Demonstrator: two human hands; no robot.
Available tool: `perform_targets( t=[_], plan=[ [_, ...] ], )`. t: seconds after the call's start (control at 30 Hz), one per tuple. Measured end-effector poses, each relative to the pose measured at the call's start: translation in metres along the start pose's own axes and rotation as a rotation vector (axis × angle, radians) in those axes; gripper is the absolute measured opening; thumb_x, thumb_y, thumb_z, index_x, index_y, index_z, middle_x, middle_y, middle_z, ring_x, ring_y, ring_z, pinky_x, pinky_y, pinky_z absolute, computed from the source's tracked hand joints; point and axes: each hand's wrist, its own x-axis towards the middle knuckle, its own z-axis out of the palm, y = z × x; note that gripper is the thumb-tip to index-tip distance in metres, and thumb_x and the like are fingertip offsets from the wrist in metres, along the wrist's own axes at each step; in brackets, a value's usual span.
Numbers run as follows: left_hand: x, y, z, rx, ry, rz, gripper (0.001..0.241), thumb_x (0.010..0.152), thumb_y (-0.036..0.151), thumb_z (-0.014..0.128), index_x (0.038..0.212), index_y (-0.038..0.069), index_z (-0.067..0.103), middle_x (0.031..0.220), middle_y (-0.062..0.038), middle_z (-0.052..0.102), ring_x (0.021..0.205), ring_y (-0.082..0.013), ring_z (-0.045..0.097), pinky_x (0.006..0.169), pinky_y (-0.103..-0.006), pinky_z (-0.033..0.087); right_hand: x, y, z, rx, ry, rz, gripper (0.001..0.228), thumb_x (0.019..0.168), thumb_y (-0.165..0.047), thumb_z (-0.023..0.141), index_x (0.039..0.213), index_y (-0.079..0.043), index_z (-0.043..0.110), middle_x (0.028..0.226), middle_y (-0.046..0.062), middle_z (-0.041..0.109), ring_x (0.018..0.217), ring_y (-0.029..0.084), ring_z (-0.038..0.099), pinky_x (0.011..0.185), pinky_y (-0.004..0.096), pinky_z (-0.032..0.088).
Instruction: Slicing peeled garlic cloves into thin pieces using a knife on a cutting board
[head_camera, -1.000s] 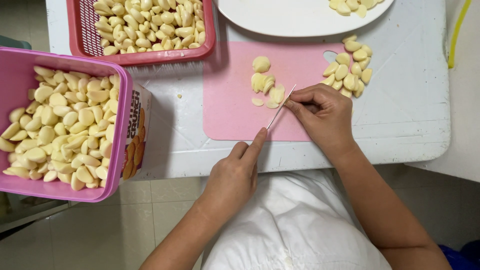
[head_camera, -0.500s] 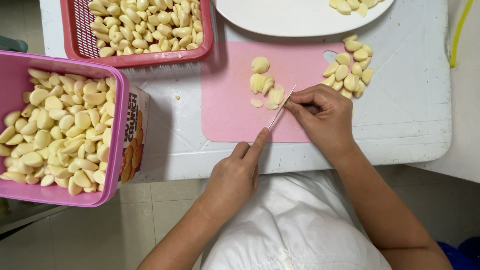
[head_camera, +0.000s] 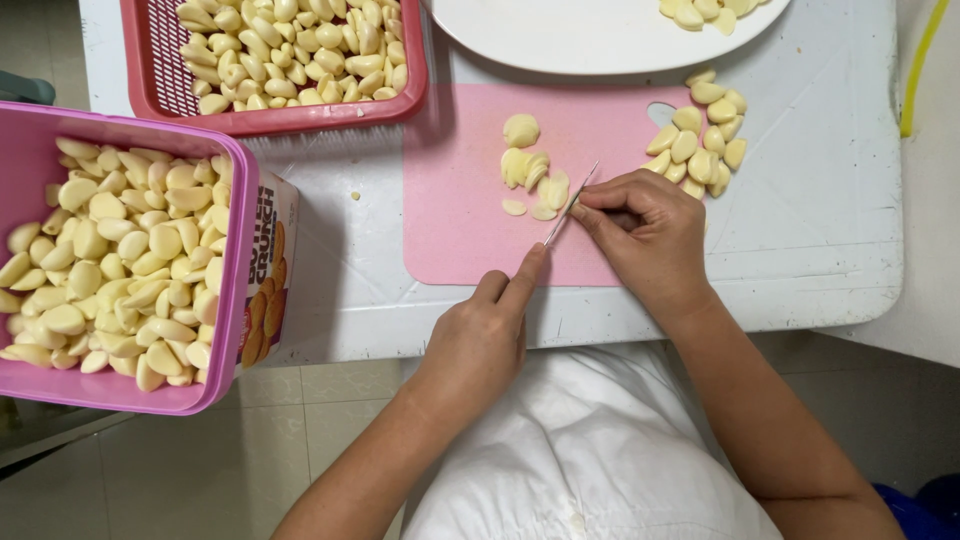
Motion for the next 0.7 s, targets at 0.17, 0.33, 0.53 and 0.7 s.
perform_targets(
  t=[0.17, 0.33, 0.53, 0.7],
  plan=[
    [0.011, 0.0, 0.003, 0.004, -0.008, 0.0, 0.06, 0.092, -0.008, 0.058, 0.152, 0.0, 0.057, 0.086, -0.02, 0.07, 0.058, -0.0349, 0.074, 0.049, -0.0457, 0.062, -0.001, 0.0, 0.0, 0.009, -0.004, 0.023, 0.014, 0.091, 0.005, 0.09, 0.1, 0.004, 0.08, 0.094, 0.02, 0.074, 0.087, 0.025, 0.077, 0.07, 0.029, 0.064],
    [0.013, 0.0, 0.009, 0.045, -0.032, -0.014, 0.064, 0.09, -0.01, 0.057, 0.153, -0.001, 0.055, 0.088, -0.021, 0.069, 0.058, -0.0348, 0.075, 0.048, -0.0464, 0.063, -0.001, -0.004, 0.003, 0.009, -0.005, 0.034, 0.015, 0.091, 0.006, 0.09, 0.102, 0.005, 0.079, 0.095, 0.02, 0.073, 0.087, 0.025, 0.077, 0.07, 0.03, 0.065],
    [0.0, -0.003, -0.005, 0.092, -0.071, -0.053, 0.068, 0.089, -0.005, 0.06, 0.156, 0.005, 0.054, 0.091, -0.022, 0.069, 0.061, -0.0419, 0.075, 0.05, -0.0551, 0.061, -0.003, -0.01, 0.007, 0.065, 0.032, 0.121, 0.021, 0.093, 0.005, 0.085, 0.113, 0.001, 0.079, 0.099, 0.015, 0.069, 0.09, 0.021, 0.075, 0.078, 0.028, 0.065],
    [-0.004, -0.01, -0.018, 0.064, -0.099, -0.11, 0.065, 0.094, -0.001, 0.056, 0.158, 0.01, 0.053, 0.094, -0.022, 0.069, 0.068, -0.0473, 0.074, 0.058, -0.0573, 0.062, -0.004, -0.005, 0.009, 0.053, -0.008, -0.012, 0.02, 0.086, 0.006, 0.089, 0.102, 0.002, 0.079, 0.1, 0.015, 0.069, 0.087, 0.023, 0.076, 0.075, 0.028, 0.065]
  ],
)
